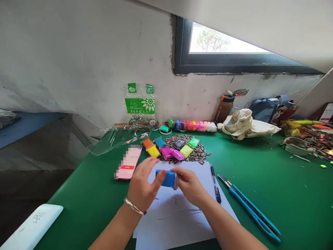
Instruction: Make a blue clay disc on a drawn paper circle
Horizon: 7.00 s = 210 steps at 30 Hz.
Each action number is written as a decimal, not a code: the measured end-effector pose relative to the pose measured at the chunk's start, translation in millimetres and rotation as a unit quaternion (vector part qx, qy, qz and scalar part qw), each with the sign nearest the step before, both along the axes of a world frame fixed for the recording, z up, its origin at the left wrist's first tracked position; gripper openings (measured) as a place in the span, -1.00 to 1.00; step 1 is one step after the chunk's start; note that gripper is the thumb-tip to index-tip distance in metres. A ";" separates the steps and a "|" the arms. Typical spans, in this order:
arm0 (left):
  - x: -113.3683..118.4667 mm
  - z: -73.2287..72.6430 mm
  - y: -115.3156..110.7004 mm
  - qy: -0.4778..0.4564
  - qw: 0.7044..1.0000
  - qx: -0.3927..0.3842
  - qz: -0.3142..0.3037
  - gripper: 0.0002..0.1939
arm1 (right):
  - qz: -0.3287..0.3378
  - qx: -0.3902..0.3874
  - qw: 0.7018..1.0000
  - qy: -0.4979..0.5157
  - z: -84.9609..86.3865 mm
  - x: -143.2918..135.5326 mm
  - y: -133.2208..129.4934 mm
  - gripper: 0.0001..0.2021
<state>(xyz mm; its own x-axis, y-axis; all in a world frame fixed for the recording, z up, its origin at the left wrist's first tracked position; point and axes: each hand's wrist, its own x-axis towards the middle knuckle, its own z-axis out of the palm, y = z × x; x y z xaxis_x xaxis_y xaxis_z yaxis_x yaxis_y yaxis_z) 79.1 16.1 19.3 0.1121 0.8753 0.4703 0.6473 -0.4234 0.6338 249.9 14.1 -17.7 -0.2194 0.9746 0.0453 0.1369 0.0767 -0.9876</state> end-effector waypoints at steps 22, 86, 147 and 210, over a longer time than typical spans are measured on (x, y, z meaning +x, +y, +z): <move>6.1 -6.8 4.4 -0.102 0.962 -0.252 -0.011 -0.55 | 0.083 -0.147 0.966 0.198 9.2 12.4 5.6 -0.76; 9.9 -14.8 8.4 -0.257 0.885 -0.378 -0.092 -0.70 | 0.079 -0.156 0.971 0.161 14.2 8.9 1.9 -0.74; 7.6 -36.7 12.5 -0.255 0.922 -0.291 0.010 -0.70 | 0.099 -0.031 0.993 -0.065 8.5 2.4 -2.4 -0.69; 5.0 -27.8 6.2 -0.077 0.972 -0.209 -0.075 -0.60 | -0.018 0.107 0.982 -0.152 -2.3 7.7 0.6 -0.77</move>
<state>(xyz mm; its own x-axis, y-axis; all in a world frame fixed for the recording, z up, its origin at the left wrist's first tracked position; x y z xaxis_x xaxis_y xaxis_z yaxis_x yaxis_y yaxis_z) 84.1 22.2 -8.6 0.2096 0.9729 0.0974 0.4829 -0.1896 0.8549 257.6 14.6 -20.0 -0.2196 0.9574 0.1876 0.4296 0.2676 -0.8625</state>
